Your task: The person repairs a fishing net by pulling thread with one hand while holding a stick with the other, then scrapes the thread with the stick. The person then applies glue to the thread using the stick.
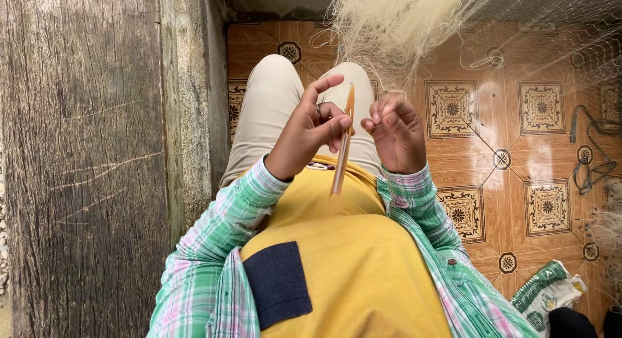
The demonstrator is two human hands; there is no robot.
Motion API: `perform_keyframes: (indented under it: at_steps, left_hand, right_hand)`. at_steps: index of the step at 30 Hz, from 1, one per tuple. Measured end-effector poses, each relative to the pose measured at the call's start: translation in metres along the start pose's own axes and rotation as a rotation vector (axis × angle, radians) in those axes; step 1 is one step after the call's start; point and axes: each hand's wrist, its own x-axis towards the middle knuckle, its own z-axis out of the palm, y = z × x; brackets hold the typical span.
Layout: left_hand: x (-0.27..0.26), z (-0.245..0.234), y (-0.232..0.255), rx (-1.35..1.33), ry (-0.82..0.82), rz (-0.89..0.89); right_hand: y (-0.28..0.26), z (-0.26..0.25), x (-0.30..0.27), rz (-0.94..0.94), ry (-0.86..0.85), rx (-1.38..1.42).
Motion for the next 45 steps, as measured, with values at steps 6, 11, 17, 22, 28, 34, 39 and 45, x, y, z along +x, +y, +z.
perform_keyframes:
  at_steps: [6, 11, 17, 22, 28, 34, 39, 45]
  left_hand:
    - [0.005, -0.007, -0.002, -0.038, 0.041, -0.046]
    - [0.004, -0.007, 0.005, 0.049, 0.054, 0.008]
    - [0.002, -0.002, 0.01, 0.059, 0.065, 0.037]
    - [0.001, 0.001, 0.011, 0.113, 0.057, 0.08]
    - [-0.006, 0.012, 0.026, 0.299, 0.088, 0.235]
    - [-0.017, 0.024, 0.048, 0.597, 0.119, 0.468]
    - [-0.026, 0.028, 0.05, 0.695, 0.057, 0.67]
    - [-0.04, 0.028, 0.048, 0.528, -0.139, 0.797]
  right_hand:
    - [0.014, -0.013, -0.008, 0.014, 0.003, -0.035]
    - [0.031, -0.036, -0.01, 0.026, 0.035, -0.01]
    - [0.038, -0.045, -0.01, 0.059, 0.069, 0.005]
    - [0.041, -0.05, -0.008, 0.062, 0.088, -0.002]
    - [0.042, -0.055, -0.005, 0.101, 0.134, -0.002]
    - [0.05, -0.065, -0.002, 0.097, 0.18, 0.008]
    - [0.058, -0.077, 0.001, 0.119, 0.243, 0.04]
    - [0.065, -0.08, 0.006, 0.083, 0.265, 0.1]
